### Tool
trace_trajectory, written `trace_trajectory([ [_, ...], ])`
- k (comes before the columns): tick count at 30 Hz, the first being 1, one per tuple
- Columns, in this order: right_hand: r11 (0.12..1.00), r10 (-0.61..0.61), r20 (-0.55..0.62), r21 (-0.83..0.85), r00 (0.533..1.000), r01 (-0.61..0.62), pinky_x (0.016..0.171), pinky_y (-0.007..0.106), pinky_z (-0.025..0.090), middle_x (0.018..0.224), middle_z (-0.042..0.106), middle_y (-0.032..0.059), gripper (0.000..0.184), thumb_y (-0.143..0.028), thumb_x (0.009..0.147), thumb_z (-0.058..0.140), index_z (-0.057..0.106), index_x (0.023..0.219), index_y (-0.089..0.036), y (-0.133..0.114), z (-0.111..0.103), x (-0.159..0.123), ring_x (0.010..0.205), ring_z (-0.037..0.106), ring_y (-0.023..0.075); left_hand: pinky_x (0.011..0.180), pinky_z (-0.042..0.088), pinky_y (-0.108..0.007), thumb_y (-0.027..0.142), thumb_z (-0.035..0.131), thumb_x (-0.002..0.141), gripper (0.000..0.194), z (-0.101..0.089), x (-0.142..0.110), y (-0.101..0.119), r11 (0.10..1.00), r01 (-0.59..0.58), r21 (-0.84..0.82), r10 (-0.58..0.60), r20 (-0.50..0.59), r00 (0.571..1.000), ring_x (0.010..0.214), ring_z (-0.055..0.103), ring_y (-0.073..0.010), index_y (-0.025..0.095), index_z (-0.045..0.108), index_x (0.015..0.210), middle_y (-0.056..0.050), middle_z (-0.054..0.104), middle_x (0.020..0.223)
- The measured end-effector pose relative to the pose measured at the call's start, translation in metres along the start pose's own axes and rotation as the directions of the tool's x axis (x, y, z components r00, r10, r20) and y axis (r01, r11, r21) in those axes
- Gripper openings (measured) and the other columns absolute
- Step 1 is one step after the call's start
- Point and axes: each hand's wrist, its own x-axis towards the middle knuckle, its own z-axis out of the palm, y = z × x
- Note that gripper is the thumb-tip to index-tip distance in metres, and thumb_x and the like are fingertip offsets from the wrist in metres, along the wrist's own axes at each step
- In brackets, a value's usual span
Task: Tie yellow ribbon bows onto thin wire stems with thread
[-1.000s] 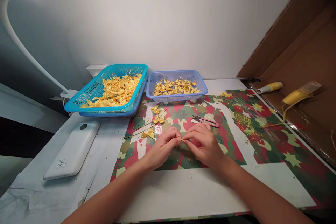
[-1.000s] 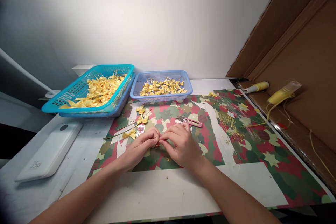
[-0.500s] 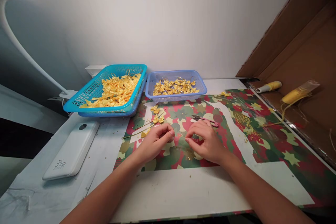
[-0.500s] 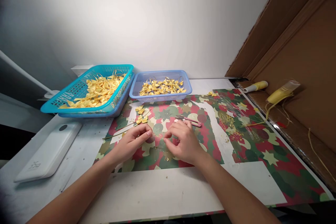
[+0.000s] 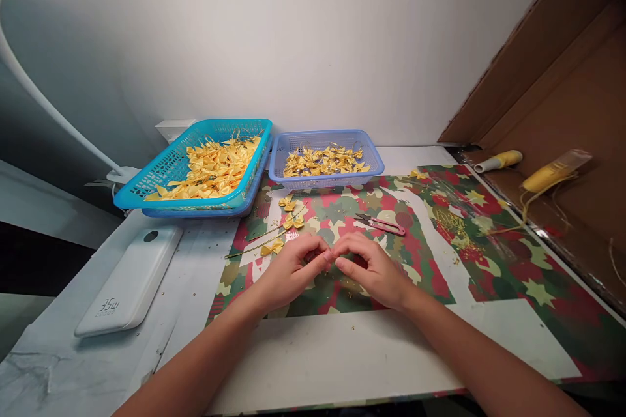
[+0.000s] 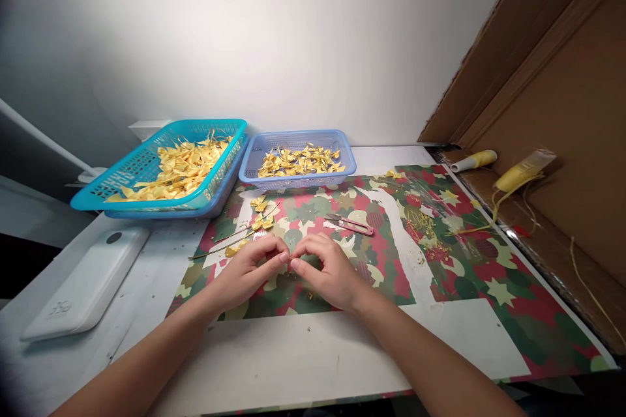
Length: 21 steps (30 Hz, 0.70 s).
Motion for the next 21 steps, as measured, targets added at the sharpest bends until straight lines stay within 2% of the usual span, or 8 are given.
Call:
trace_trajectory([
  [6, 0.981, 0.075, -0.038, 0.182, 0.996, -0.067, 0.071, 0.029, 0.044, 0.074, 0.061, 0.0021, 0.025, -0.025, 0.086, 0.051, 0.060, 0.064, -0.019, 0.005, 0.005, 0.002, 0.075, 0.055, 0.0158, 0.064, 0.037, -0.024, 0.035, 0.046, 0.092, 0.027, 0.002, -0.002, 0.000, 0.999, 0.035, -0.011, -0.035, 0.018, 0.999, 0.070, 0.048, -0.0138, 0.018, 0.055, 0.072, 0.001, 0.055, 0.072],
  [12, 0.971, 0.118, -0.093, 0.219, 0.989, -0.096, 0.070, 0.028, 0.042, 0.068, 0.060, 0.0015, 0.024, -0.020, 0.078, 0.053, 0.060, 0.055, -0.019, 0.007, 0.012, 0.003, 0.071, 0.055, 0.0151, 0.063, 0.037, -0.024, 0.033, 0.046, 0.092, 0.026, 0.006, -0.001, -0.001, 0.999, 0.033, -0.019, -0.033, 0.026, 0.999, 0.070, 0.049, -0.0135, 0.018, 0.056, 0.073, 0.001, 0.056, 0.073],
  [19, 0.940, 0.208, -0.069, 0.291, 0.976, -0.180, 0.070, 0.028, 0.041, 0.069, 0.059, 0.0019, 0.024, -0.016, 0.071, 0.050, 0.059, 0.049, -0.019, 0.004, 0.006, 0.003, 0.071, 0.055, 0.0153, 0.058, 0.036, -0.024, 0.028, 0.046, 0.089, 0.025, 0.002, 0.000, -0.007, 0.998, 0.060, -0.007, -0.060, -0.100, 0.993, 0.063, 0.046, -0.0123, 0.018, 0.052, 0.068, 0.002, 0.052, 0.066],
  [21, 0.937, 0.215, -0.071, 0.296, 0.974, -0.186, 0.071, 0.028, 0.041, 0.071, 0.059, 0.0025, 0.024, -0.018, 0.072, 0.049, 0.060, 0.052, -0.019, 0.005, 0.005, 0.003, 0.074, 0.055, 0.0159, 0.058, 0.036, -0.024, 0.028, 0.046, 0.089, 0.024, 0.001, 0.000, -0.007, 0.999, 0.051, -0.008, -0.052, -0.104, 0.993, 0.063, 0.046, -0.0121, 0.018, 0.053, 0.068, 0.002, 0.052, 0.066],
])
